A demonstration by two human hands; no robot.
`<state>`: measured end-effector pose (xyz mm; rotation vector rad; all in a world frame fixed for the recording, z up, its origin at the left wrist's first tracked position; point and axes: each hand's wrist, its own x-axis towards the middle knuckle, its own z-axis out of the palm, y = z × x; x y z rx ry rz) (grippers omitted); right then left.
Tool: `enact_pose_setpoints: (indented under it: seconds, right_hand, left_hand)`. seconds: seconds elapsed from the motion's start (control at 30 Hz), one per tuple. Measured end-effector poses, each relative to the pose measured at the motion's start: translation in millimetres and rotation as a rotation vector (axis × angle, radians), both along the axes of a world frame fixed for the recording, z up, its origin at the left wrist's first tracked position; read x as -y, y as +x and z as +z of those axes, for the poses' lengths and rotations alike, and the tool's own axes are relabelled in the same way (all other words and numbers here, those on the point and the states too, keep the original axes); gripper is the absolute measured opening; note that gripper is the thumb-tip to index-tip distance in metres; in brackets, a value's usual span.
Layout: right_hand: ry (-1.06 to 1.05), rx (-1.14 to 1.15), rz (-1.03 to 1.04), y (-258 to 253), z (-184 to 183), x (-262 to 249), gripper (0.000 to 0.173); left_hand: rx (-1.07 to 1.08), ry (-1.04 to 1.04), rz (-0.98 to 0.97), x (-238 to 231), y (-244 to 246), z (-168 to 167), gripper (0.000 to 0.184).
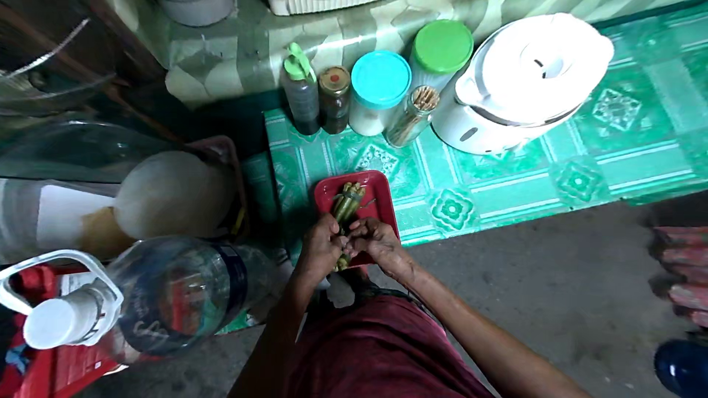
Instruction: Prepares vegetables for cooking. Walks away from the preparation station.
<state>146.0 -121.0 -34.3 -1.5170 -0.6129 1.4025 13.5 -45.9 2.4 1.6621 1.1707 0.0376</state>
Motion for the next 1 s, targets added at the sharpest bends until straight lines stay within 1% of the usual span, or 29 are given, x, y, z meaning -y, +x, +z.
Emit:
enact_pose_setpoints:
  seconds: [0.07, 0.1, 0.17, 0.27, 0.37, 0.47, 0.57, 0.6, 0.7, 0.77, 0.83, 0.93, 1.0]
  right_hand:
    - [-0.04, -0.01, -0.007, 0, 2, -1, 0.029]
    - [-0.052, -0.018, -0.015, 0, 3, -1, 0.029]
    - [-0.059, -0.037, -0.033, 0, 1, -5, 0.026]
    - [-0.05, -0.044, -0.068, 0, -9, -9, 0.022]
    - [-0.063, 0.001, -0.044, 1, -4, -9, 0.021]
    - [-0.052, 0.064, 0.045, 2, 5, -6, 0.028]
    - [0.008, 0.141, 0.147, 2, 1, -3, 0.043]
    - [0.018, 0.184, 0.156, 0, -1, -1, 0.045]
    - [-0.004, 0.285, 0.079, -9, -7, 1, 0.045]
    - [-0.025, 0.332, -0.001, -13, -6, 1, 0.045]
    - [-0.008, 0.387, -0.069, -14, -9, 2, 0.041]
    - [0.043, 0.465, -0.094, -15, -17, 6, 0.033]
    - [0.075, 0.484, -0.087, -15, -20, 7, 0.022]
  left_hand:
    - [0.008, 0.098, -0.026, 7, -5, -3, 0.007]
    - [0.002, 0.138, -0.05, 9, -7, -5, 0.007]
    - [-0.018, 0.191, -0.123, 10, -6, -3, 0.015]
    - [-0.002, 0.198, -0.239, 4, -9, -5, 0.016]
    - [0.037, 0.183, -0.256, 0, -11, -6, 0.011]
    - [0.081, 0.25, -0.261, -2, -13, -9, 0.009]
    - [0.044, 0.262, -0.284, -3, -12, -6, 0.014]
    - [0.029, 0.273, -0.297, -3, -10, -5, 0.014]
    - [0.008, 0.295, -0.33, -6, -8, -5, 0.013]
    - [0.035, 0.297, -0.341, -8, -13, -10, 0.012]
    - [0.119, 0.252, -0.347, -10, -23, -19, 0.013]
    - [0.226, 0.071, -0.323, -16, -31, -24, 0.014]
    - [0.226, -0.07, -0.276, -24, -22, -20, 0.014]
